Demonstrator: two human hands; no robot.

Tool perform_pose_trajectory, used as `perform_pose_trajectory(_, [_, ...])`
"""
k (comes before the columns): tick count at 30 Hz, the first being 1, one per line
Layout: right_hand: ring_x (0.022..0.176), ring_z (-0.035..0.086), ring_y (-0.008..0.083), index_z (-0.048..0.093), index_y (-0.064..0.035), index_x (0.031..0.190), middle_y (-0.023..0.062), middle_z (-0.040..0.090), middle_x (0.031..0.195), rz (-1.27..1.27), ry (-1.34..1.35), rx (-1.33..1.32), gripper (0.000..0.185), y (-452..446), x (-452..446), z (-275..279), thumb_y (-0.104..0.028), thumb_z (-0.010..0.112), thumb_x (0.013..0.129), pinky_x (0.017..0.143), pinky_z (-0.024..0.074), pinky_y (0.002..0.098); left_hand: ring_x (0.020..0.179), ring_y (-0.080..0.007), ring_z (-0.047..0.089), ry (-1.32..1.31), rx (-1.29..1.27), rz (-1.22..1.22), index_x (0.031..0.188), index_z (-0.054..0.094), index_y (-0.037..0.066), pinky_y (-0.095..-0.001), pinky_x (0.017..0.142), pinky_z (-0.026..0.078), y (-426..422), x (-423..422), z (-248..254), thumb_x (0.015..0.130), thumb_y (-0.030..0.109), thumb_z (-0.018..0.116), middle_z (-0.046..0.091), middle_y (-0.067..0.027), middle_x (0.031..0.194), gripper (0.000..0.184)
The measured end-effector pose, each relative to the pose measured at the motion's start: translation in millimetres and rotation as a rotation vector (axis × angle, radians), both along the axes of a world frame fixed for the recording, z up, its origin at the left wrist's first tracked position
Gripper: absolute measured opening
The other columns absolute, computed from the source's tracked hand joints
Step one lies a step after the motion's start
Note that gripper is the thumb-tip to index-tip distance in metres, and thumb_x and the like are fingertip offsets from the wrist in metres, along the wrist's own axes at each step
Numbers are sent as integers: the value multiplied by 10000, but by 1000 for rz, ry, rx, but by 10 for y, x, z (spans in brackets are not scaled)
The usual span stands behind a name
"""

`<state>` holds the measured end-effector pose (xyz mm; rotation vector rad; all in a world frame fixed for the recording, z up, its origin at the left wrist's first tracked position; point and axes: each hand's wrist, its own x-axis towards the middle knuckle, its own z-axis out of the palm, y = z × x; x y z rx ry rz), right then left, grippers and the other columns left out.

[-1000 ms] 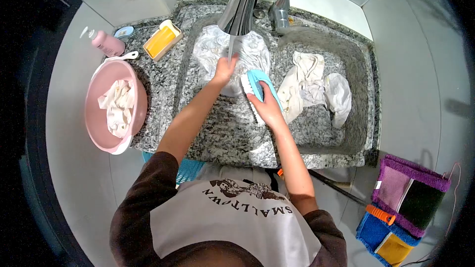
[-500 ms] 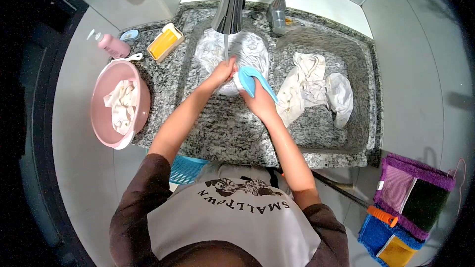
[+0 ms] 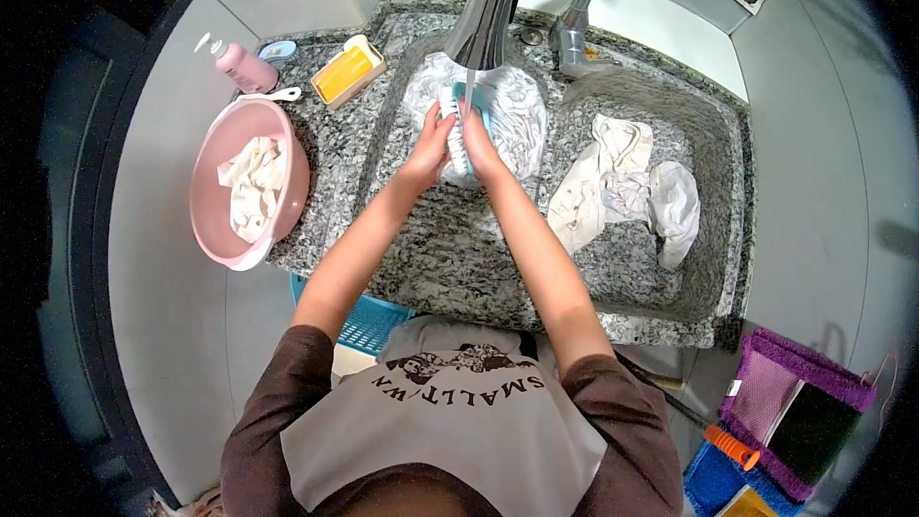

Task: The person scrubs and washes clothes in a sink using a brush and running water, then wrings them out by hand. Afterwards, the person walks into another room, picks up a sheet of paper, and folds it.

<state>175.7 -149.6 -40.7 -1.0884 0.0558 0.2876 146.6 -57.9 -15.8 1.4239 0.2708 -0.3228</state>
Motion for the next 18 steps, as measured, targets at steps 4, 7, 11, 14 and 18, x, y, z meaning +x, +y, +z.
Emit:
perform_pose_trajectory(4, [998,468,162,446,24,1157,93,501,1103,130,89,-69,552,-6,-107,230,-451,351,892,872,352,269,945,-147,434,-36,-175,74,1363,139,203,-349,764,353,45,-53,34,868,371,458,434,-9,1148,613])
perform_pose_trajectory(7, [814,536,130,484,-21,1093,55,559,950,99,20,-209,441,-11,8,-98,-398,364,902,724,429,257,1005,-178,495,85,-250,92,1361,114,139,-330,754,449,33,-89,96,890,278,459,452,-91,1161,600])
perform_pose_trajectory(11, [867,504,147,473,3,1071,83,532,987,44,-150,-468,411,-115,-72,-205,-350,333,913,755,401,276,972,-134,497,48,-323,25,1327,217,134,-299,716,438,2,-114,-212,901,292,430,457,-66,1156,502])
perform_pose_trajectory(14, [990,454,277,466,86,1014,212,494,1025,-22,-299,-406,449,-114,-284,-100,-339,384,895,844,338,344,955,-111,496,-79,-436,4,1290,292,129,-282,711,429,-41,-158,-319,912,272,410,482,-43,1110,421])
perform_pose_trajectory(18, [933,481,245,492,58,996,167,523,969,-91,-99,-460,451,-57,-93,-236,-370,413,877,797,354,325,992,-121,497,-117,-433,-33,1280,301,105,-294,745,433,-64,-212,-296,916,295,394,494,-30,1117,421])
